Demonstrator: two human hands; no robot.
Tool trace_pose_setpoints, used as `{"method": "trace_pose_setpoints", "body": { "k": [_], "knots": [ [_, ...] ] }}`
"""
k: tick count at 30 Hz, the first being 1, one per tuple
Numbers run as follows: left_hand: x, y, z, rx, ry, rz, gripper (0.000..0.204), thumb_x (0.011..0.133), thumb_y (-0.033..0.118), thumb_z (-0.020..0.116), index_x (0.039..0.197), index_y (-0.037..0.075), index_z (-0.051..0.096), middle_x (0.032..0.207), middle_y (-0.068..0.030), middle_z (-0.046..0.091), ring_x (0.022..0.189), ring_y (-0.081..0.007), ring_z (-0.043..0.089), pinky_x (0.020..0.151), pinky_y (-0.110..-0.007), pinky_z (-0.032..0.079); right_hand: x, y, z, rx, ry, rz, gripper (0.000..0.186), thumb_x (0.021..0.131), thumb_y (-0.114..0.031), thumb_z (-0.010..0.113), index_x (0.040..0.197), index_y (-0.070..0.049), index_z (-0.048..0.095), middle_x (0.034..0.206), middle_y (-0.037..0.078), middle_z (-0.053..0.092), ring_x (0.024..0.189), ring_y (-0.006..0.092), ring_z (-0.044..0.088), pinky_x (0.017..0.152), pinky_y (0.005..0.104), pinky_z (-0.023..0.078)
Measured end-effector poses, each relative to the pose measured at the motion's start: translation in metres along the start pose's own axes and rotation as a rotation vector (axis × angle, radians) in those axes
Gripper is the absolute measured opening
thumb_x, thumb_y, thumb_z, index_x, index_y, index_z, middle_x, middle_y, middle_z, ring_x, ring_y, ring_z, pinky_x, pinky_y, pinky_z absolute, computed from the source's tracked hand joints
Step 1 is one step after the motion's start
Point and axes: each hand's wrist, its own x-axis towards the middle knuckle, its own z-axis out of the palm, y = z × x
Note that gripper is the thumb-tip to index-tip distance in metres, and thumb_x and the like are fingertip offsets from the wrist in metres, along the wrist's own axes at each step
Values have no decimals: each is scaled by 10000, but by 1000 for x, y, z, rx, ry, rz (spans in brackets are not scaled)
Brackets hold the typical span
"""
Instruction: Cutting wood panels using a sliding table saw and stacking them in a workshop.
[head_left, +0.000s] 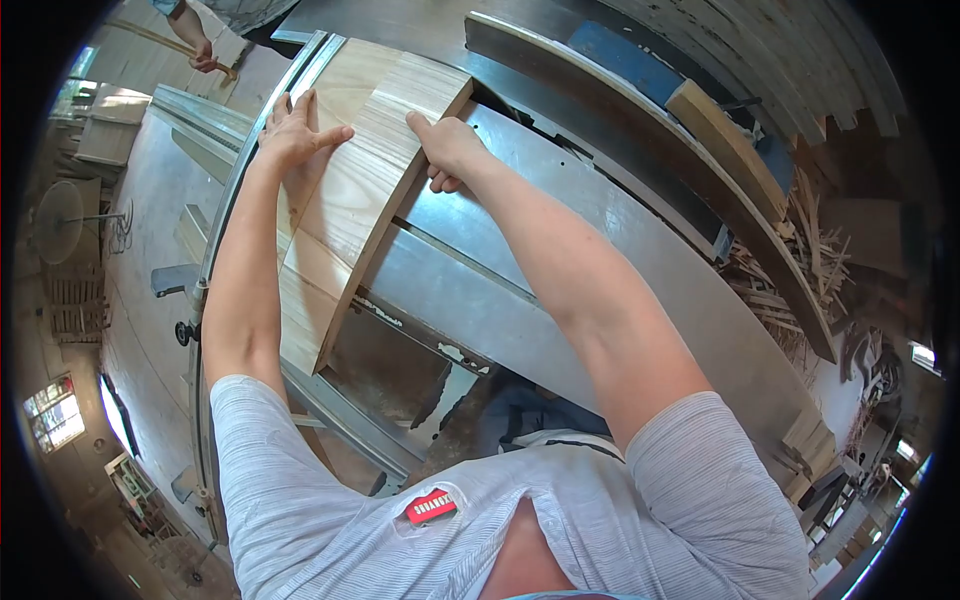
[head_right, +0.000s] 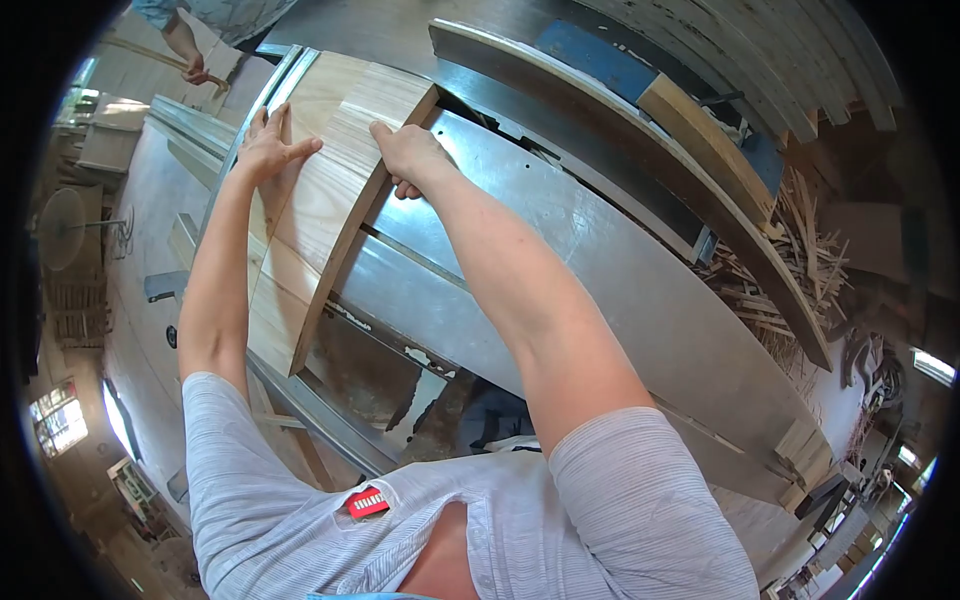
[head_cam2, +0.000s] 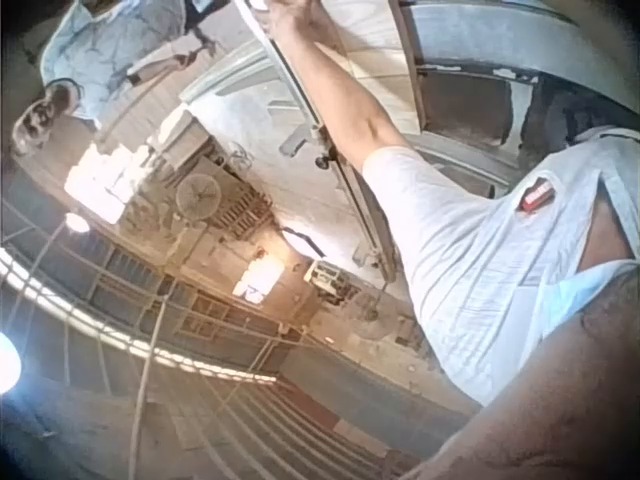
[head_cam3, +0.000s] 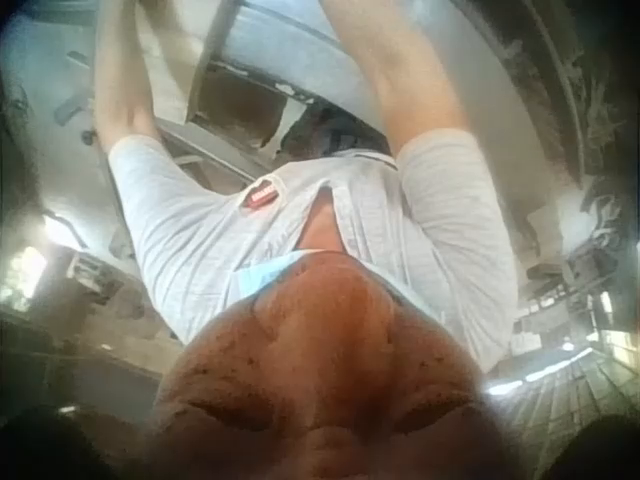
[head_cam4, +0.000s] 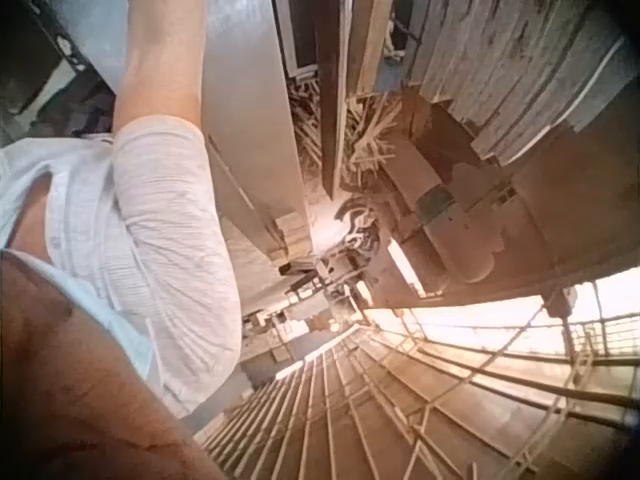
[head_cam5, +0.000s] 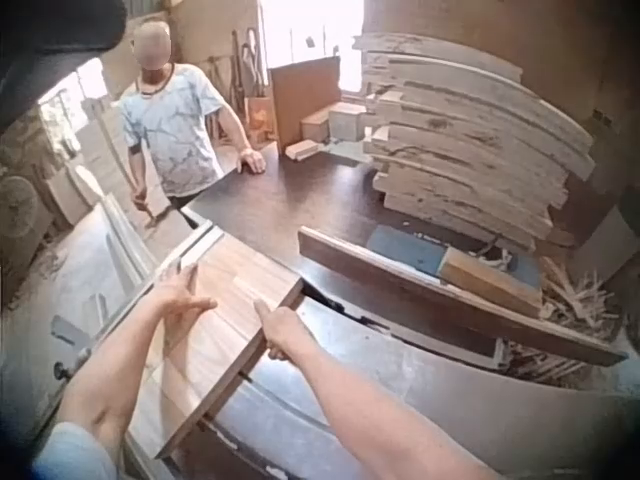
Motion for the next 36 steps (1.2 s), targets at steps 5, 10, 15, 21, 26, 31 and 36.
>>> {"method": "trace_pose_setpoints", "body": {
  "k": [5,10,15,21,26,31,36],
  "knots": [
    [-6,-2,6,21,34,-14,1328,510,882,781,1603,256,358,1675,-197,225,1542,-408,228,1208,-605,243,-7,4,5,-43,32,-2,779,1001,-641,439,895,101,650,783,194,700,581,248,717,429,320,547],
    [-24,12,9,7,29,-10,1323,515,871,789,1601,244,365,1669,-213,236,1544,-411,222,1211,-605,230,-20,15,-3,-86,49,33,717,1003,-622,423,928,37,697,732,109,697,554,184,686,476,291,530],
    [-48,39,4,-14,35,0,1292,537,837,810,1596,235,379,1667,-222,240,1543,-415,225,1207,-601,231,-40,33,-21,-60,50,33,727,999,-624,435,942,55,690,738,119,696,550,193,683,475,298,529],
    [-89,84,0,1,23,17,1225,615,801,797,1601,214,368,1666,-244,219,1544,-428,204,1214,-570,205,-70,63,-52,-57,50,34,753,996,-632,425,923,66,698,728,125,693,557,193,682,496,314,540],
    [-126,137,2,-7,2,32,1204,648,784,788,1607,205,348,1664,-247,206,1531,-431,221,1211,-557,218,-97,118,-89,-38,85,-10,767,979,-656,415,831,45,688,708,120,705,586,206,704,608,341,573],
    [-170,183,-3,13,3,45,1195,664,774,785,1609,194,339,1660,-252,208,1528,-435,219,1210,-561,209,-169,199,-119,89,95,-235,519,1016,-453,524,856,22,660,769,127,703,666,212,713,634,344,550],
    [-202,253,8,4,10,73,1199,664,775,782,1609,187,335,1653,-261,208,1529,-430,213,1212,-563,200,-231,284,-187,88,11,-259,386,1016,-341,570,919,18,673,808,113,713,692,179,711,627,325,545]
  ]
}}
